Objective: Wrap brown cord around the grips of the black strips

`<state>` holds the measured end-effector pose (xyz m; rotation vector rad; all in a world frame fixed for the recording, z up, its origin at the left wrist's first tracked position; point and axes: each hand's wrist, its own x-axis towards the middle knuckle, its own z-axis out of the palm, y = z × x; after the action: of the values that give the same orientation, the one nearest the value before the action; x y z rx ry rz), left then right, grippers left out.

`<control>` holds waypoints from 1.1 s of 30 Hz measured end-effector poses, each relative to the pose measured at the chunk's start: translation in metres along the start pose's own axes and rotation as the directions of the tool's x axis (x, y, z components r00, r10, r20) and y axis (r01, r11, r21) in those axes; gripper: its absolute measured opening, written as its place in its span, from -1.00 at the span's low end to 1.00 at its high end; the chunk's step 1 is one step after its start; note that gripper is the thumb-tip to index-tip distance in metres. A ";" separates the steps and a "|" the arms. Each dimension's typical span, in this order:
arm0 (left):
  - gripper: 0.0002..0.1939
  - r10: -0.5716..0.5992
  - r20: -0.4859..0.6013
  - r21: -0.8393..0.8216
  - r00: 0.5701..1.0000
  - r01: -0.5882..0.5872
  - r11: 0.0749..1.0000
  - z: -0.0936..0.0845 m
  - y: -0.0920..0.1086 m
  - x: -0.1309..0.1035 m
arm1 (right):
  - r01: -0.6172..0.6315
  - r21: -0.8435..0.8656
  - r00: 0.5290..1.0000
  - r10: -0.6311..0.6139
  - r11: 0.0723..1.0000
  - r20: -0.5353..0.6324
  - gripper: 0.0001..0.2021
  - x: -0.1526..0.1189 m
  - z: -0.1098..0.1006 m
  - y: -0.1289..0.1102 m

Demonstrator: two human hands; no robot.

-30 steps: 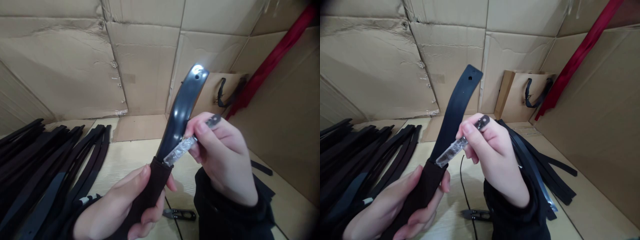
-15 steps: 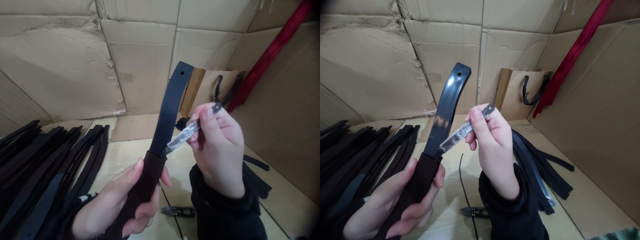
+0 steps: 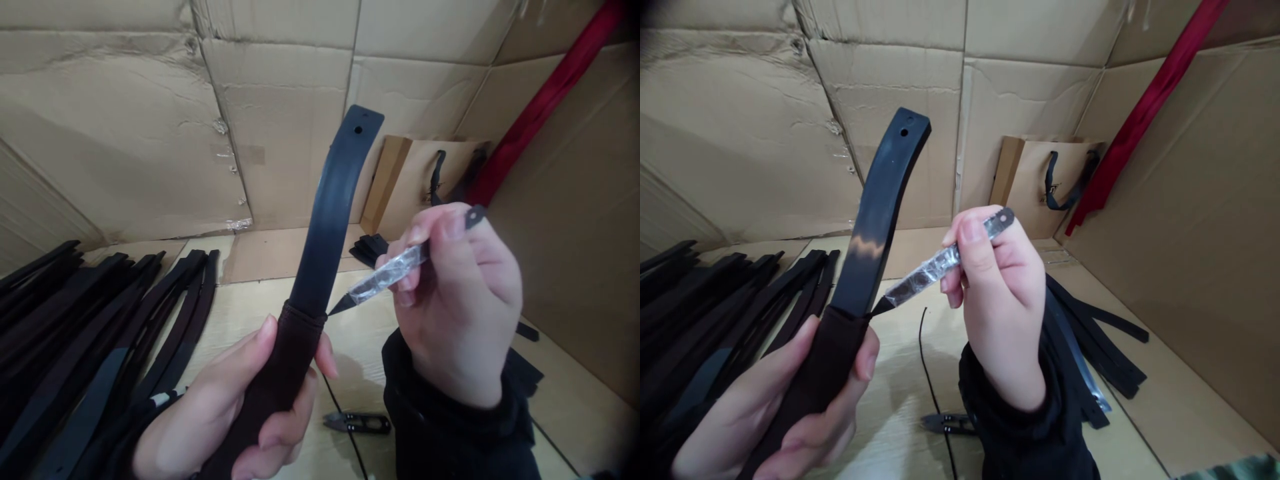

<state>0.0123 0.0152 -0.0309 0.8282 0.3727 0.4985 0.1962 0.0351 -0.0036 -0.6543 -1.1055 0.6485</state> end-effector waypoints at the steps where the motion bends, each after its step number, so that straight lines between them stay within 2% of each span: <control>1: -0.47 -0.002 0.006 -0.004 1.000 0.002 1.000 0.000 0.000 0.000 | 0.016 0.005 1.000 -0.016 1.000 0.000 -0.79 -0.001 0.001 -0.001; 6: -0.47 0.007 0.029 -0.018 1.000 -0.007 1.000 0.000 -0.001 -0.002 | 0.055 0.035 0.998 -0.055 0.998 -0.008 -0.79 -0.003 0.003 -0.002; 16: -0.49 -0.024 0.048 -0.011 0.999 0.024 1.000 0.000 0.004 -0.001 | 0.085 0.153 0.994 -0.094 0.985 0.057 -0.81 -0.002 0.003 0.003; 19: -0.49 -0.018 0.060 -0.008 0.998 0.019 1.000 0.000 0.003 -0.001 | 0.078 0.130 0.995 -0.084 0.988 0.045 -0.80 -0.001 0.003 0.003; 23: -0.48 -0.007 0.046 -0.021 0.999 0.008 1.000 0.000 0.003 0.000 | 0.104 0.119 0.994 -0.100 0.987 -0.039 -0.80 -0.003 0.004 0.001; 29: -0.49 -0.016 0.026 -0.012 1.000 0.016 1.000 0.002 0.005 -0.001 | 0.151 0.089 0.987 -0.145 0.984 -0.070 -0.79 -0.009 0.009 -0.004; 33: -0.50 -0.032 -0.015 0.058 0.999 0.033 0.998 0.003 0.006 -0.002 | 0.105 0.048 0.994 -0.103 0.993 -0.043 -0.80 -0.010 0.009 -0.005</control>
<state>0.0105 0.0163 -0.0241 0.8737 0.4152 0.4650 0.1851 0.0257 -0.0026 -0.5612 -1.0752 0.5697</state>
